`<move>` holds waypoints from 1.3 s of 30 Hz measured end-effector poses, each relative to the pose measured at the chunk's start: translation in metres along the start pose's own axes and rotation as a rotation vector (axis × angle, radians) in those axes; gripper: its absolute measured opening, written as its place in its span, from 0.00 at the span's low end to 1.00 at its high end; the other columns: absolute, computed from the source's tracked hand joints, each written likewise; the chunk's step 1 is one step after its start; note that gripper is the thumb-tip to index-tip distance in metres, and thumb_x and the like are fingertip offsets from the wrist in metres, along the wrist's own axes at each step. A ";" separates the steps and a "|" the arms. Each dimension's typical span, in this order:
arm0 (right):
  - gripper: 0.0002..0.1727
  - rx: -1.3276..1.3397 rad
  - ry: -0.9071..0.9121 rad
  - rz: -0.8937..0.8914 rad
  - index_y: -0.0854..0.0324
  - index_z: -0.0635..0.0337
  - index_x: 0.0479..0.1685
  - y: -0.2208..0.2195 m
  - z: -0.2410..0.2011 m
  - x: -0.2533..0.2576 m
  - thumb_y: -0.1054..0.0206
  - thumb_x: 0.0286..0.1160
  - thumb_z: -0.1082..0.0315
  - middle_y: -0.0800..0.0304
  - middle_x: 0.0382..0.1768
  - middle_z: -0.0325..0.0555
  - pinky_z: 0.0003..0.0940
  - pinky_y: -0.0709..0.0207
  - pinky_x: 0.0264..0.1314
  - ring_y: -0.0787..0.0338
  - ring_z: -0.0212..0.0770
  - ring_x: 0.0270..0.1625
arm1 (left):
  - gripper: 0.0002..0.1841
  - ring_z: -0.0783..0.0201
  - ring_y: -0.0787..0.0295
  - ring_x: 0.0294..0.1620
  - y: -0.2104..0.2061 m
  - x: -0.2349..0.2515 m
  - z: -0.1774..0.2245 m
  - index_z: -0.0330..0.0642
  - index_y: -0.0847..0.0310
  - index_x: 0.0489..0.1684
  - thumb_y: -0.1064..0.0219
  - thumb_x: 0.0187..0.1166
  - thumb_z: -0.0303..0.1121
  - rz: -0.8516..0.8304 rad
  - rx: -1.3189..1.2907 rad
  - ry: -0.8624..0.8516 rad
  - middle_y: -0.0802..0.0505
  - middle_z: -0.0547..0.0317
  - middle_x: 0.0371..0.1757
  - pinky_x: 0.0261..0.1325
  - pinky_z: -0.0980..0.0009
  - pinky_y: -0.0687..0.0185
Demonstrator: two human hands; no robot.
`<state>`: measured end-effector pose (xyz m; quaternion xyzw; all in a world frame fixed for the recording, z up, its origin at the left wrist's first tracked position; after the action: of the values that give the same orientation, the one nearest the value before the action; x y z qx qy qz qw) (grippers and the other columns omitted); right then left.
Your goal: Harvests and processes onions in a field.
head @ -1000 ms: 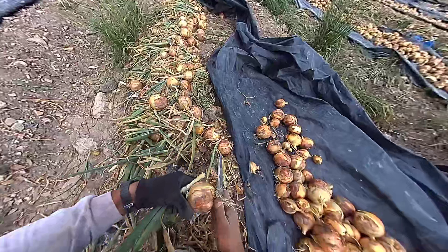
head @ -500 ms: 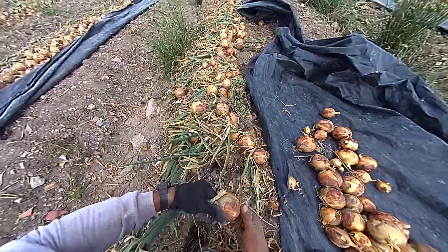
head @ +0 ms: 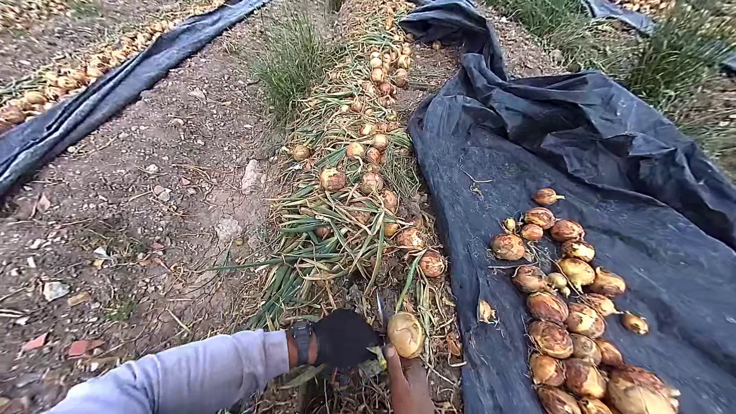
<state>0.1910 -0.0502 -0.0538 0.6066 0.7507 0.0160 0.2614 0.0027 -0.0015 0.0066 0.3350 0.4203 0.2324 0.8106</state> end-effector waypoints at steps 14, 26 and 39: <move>0.29 0.267 -0.256 0.163 0.31 0.65 0.74 0.052 -0.003 0.000 0.49 0.92 0.48 0.21 0.23 0.48 0.45 0.18 0.22 0.19 0.43 0.18 | 0.23 0.38 0.09 0.60 -0.004 0.011 -0.165 0.52 0.22 0.76 0.45 0.89 0.49 0.244 0.076 0.754 0.11 0.46 0.68 0.56 0.33 0.15; 0.23 0.384 -0.315 -0.002 0.24 0.64 0.77 0.023 0.008 -0.015 0.41 0.85 0.70 0.10 0.41 0.53 0.45 0.12 0.32 0.10 0.45 0.32 | 0.38 0.37 0.10 0.62 0.006 0.012 -0.165 0.41 0.16 0.61 0.33 0.71 0.69 0.068 -0.097 0.953 0.08 0.39 0.57 0.61 0.31 0.18; 0.25 0.296 -0.344 -0.087 0.25 0.57 0.81 0.025 0.025 0.002 0.39 0.84 0.66 0.09 0.46 0.53 0.47 0.11 0.37 0.08 0.46 0.36 | 0.31 0.37 0.09 0.55 -0.014 -0.001 -0.142 0.55 0.30 0.85 0.37 0.78 0.27 0.143 0.165 0.699 0.19 0.45 0.78 0.50 0.36 0.11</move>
<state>0.2242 -0.0491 -0.0677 0.5993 0.7146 -0.2091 0.2942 -0.1153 0.0377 -0.0631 0.3282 0.6648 0.3543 0.5700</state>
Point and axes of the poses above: each hand's wrist, its own x-axis towards the middle knuckle, its own y-axis out of the back of the hand, z = x × y, the point moved 1 cm from there along x, towards the middle knuckle
